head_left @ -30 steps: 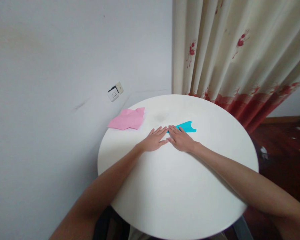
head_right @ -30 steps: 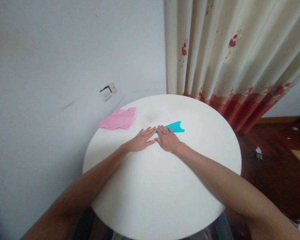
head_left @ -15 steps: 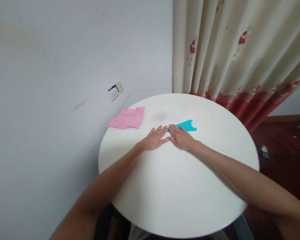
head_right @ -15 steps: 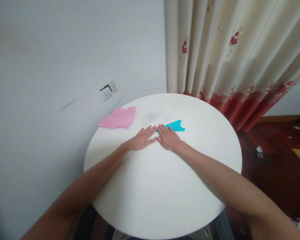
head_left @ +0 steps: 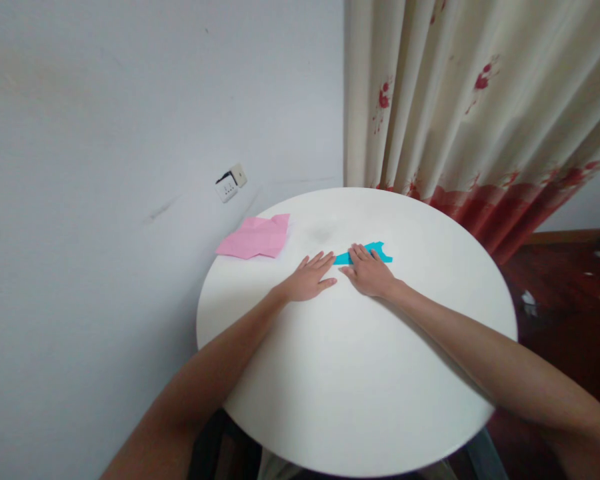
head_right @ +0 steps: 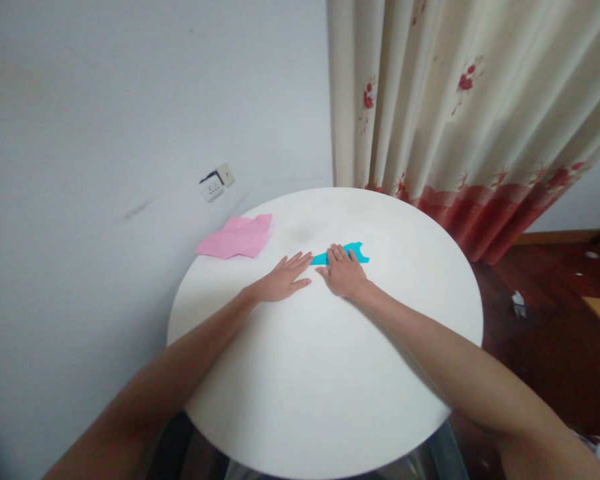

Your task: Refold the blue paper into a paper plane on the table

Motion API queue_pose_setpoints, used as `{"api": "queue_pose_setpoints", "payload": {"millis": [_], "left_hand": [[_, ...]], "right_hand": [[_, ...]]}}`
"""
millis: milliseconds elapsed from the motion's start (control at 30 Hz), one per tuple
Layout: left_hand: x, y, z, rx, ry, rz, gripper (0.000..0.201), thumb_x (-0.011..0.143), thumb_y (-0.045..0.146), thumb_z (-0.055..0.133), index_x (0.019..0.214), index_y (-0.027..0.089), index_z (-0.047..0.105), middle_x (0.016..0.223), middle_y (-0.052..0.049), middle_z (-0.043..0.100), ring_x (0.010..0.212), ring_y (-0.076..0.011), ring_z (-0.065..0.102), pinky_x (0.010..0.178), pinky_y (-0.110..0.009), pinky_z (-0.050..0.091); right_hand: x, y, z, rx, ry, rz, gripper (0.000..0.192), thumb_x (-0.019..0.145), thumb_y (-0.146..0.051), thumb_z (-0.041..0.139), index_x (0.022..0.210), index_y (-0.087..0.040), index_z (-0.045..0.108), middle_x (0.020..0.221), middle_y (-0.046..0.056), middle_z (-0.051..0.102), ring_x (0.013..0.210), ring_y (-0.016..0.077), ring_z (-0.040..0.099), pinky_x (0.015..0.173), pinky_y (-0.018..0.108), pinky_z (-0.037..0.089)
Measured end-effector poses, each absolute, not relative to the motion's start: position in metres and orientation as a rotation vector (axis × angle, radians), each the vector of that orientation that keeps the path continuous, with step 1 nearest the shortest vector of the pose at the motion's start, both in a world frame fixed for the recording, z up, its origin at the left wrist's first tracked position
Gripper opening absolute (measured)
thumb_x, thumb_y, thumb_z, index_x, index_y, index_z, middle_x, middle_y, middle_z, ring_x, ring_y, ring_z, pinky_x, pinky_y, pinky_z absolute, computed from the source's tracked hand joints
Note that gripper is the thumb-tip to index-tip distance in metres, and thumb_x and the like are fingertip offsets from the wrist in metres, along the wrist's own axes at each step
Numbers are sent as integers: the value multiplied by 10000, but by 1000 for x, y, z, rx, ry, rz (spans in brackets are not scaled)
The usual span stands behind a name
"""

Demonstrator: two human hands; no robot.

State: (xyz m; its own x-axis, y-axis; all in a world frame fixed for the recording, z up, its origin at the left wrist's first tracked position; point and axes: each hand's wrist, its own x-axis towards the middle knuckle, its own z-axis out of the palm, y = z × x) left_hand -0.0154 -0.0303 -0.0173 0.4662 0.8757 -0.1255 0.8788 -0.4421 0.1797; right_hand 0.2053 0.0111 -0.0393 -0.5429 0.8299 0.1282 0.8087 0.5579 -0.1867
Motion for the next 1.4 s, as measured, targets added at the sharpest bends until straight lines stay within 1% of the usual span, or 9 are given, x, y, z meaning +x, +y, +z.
{"api": "queue_pose_setpoints", "payload": {"millis": [167,300,567,633,733,833,933,1200,1400], "left_hand": [[-15,-31,-15,2480,1516,-33,679,1043,574,235,1623,252,89,1694,-64,71,1565,-264,40,1231,-541,65],[-14,-33,-13,2467,1511,-15,653,1050,549,230,1623,268,89,1694,-51,71,1565,-255,43,1232,-540,65],[-15,-32,-14,2468,1508,-14,659,1047,559,234,1624,279,80,1695,-48,66,1565,-261,38,1232,-537,63],[-15,-31,-16,2470,1505,-8,662,1045,563,240,1623,285,77,1695,-49,64,1565,-262,38,1232,-535,61],[-16,-30,-18,2476,1504,-4,661,1045,571,241,1622,292,82,1695,-55,73,1565,-262,45,1232,-529,64],[-16,-30,-19,2487,1504,4,668,1043,585,235,1623,290,82,1693,-57,93,1565,-257,51,1234,-524,68],[-16,-29,-19,2496,1504,14,683,1040,599,226,1625,281,70,1693,-55,94,1565,-257,48,1235,-528,67],[-15,-31,-16,2509,1510,-17,679,1042,587,222,1626,278,61,1693,-58,81,1564,-265,40,1232,-537,81],[-15,-31,-16,2488,1509,6,666,1045,579,236,1622,277,97,1693,-52,92,1564,-260,59,1232,-543,82]], "right_hand": [[208,14,-40,-1557,-2502,130,791,1032,-561,236,1535,46,304,1617,259,270,1524,350,199,1221,513,171],[210,14,-38,-1664,-2450,156,794,1025,-542,264,1537,64,277,1619,272,245,1520,373,196,1218,521,183],[209,14,-41,-1654,-2350,114,806,1023,-525,279,1520,108,260,1601,331,231,1516,395,189,1210,517,203],[208,13,-39,-1612,-2348,83,783,1028,-505,293,1520,104,273,1605,321,235,1518,389,186,1216,509,190],[205,10,-33,-1452,-2418,65,739,1042,-487,275,1533,64,293,1619,272,254,1527,354,182,1228,498,163],[202,7,-30,-1254,-2573,121,709,1050,-489,248,1549,11,307,1634,218,256,1534,315,181,1234,486,162],[201,4,-30,-1144,-2691,185,707,1050,-503,241,1559,-16,304,1637,200,255,1534,298,189,1233,489,171],[201,4,-31,-1178,-2701,212,767,1041,-570,176,1564,-22,297,1637,206,246,1534,299,187,1230,503,183],[200,3,-29,-1239,-2671,199,794,1032,-595,132,1556,-31,325,1635,198,259,1531,301,202,1226,507,197]]}}
